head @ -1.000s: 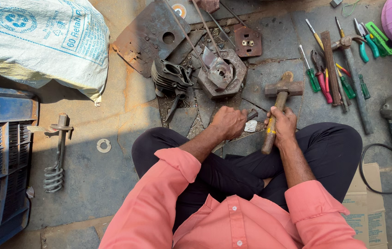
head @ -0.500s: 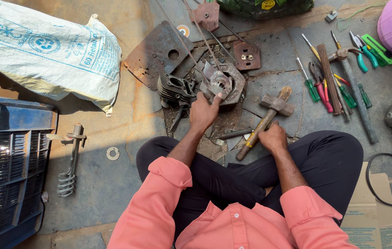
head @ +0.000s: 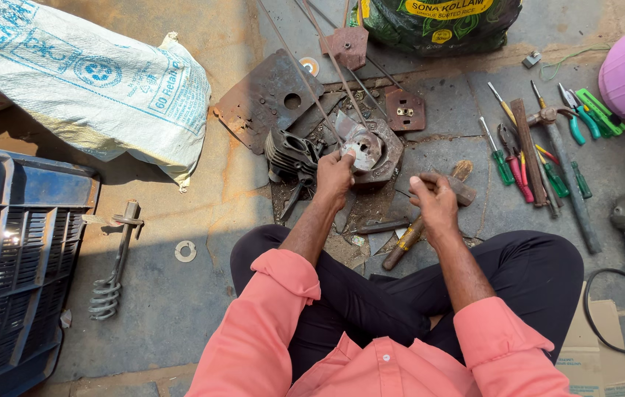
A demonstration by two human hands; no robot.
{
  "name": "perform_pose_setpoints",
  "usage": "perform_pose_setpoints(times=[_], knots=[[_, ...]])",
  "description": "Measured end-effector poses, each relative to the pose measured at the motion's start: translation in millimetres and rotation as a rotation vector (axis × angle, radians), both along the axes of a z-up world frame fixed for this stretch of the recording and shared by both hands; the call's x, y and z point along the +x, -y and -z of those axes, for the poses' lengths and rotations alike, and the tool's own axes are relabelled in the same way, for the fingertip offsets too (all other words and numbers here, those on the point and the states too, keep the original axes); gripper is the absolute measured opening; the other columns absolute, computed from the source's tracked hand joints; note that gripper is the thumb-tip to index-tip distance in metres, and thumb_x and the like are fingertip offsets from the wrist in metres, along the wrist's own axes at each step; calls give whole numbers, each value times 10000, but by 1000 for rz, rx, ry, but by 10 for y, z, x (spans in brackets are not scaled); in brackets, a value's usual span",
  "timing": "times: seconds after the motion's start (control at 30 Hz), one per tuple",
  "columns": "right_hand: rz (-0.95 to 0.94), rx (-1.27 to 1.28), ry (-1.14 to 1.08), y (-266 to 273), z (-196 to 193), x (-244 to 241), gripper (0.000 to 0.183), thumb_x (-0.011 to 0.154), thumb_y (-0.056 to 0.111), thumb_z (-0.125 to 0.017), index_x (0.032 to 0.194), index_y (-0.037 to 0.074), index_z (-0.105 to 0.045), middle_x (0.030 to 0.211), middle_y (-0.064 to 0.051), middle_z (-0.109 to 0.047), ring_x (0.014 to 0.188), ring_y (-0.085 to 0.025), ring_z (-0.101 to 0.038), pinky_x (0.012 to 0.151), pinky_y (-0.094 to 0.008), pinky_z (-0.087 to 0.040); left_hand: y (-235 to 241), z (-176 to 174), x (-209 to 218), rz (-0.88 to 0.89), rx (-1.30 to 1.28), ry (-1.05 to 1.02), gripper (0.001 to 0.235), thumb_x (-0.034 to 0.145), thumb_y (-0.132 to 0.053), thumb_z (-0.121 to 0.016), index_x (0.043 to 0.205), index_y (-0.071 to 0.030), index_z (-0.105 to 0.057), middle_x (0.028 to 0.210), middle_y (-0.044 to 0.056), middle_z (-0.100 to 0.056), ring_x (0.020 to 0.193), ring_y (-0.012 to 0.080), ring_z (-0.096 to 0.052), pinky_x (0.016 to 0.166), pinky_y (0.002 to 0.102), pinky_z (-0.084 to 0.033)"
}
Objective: The person sits on the ground and uses a hammer and metal rods to strike and shape a metal part held in a vise. They repeatedly adjust the part and hammer it to fit or modify its shape.
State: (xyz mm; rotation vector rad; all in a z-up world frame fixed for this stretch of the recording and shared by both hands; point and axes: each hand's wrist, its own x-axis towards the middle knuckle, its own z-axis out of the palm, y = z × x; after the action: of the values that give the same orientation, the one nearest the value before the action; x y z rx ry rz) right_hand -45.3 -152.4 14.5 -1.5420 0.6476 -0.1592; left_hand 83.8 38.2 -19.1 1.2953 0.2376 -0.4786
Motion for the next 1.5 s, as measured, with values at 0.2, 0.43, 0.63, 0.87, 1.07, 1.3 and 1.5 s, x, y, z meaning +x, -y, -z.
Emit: perform_pose_setpoints(times=[0.2, 0.43, 0.63, 0.87, 1.07, 1.3, 1.5], knots=[[-222, 730, 11, -379, -435, 653, 966, 888, 785, -480, 1368, -53, -468, 1213, -182, -676, 953, -203, -730, 785, -334, -625, -96, -334, -247, 142, -767, -169, 216, 1109, -286, -572, 1000, -99, -586, 631, -54, -474, 552, 107, -469, 551, 275, -406], [-559, 725, 42, -605, -824, 759, 745, 998, 569, -643, 1313, -105, -610, 1048, -193, -707, 679, -197, -696, 532, -276, -538, -176, -595, -441, 184, -948, -256, 213, 1085, -323, -466, 997, -182, -599, 637, -19, -503, 621, 159, -546, 613, 331, -477], [-468, 467, 30, -593, -792, 863, 508, 912, 216, -786, 1315, -45, -621, 1105, -111, -720, 927, -132, -677, 764, -266, -530, -289, -418, -314, 376, -174, -256, 339, 1067, -256, -410, 1078, -51, -680, 677, 10, -607, 688, 198, -656, 618, 356, -526], [-349, 309, -165, -542, -734, 902, 378, 988, 187, -647, 1330, 28, -672, 1073, -59, -710, 833, -138, -639, 699, -297, -538, -533, -105, -5, -71, -150, -79, 431, 1017, -167, -439, 1405, -5, -534, 1242, 145, -719, 1068, 218, -747, 913, 381, -619], [-346, 305, -152, -519, -631, 783, 388, 961, 23, -563, 1337, 19, -658, 1081, -70, -727, 860, -123, -665, 752, -301, -562, -577, -169, 271, -59, -492, -146, 632, 1099, -448, -367, 1527, 17, -383, 1345, 184, -641, 1185, 271, -648, 1013, 441, -530], [-418, 375, -134, -624, -469, 352, 409, 957, 35, -627, 1363, -11, -642, 1050, -82, -713, 848, -135, -644, 755, -317, -537, -398, -396, 205, -120, -529, -120, 445, 1084, -280, -393, 1428, 2, -392, 1182, 202, -694, 943, 276, -739, 764, 402, -618], [-427, 456, -14, -651, -463, 24, 493, 927, 87, -689, 1402, -6, -596, 1123, -60, -706, 970, -140, -656, 834, -317, -547, -299, -498, -136, -248, -358, 49, 319, 1090, -161, -428, 1352, 15, -472, 1026, 158, -707, 785, 232, -729, 655, 370, -619]])
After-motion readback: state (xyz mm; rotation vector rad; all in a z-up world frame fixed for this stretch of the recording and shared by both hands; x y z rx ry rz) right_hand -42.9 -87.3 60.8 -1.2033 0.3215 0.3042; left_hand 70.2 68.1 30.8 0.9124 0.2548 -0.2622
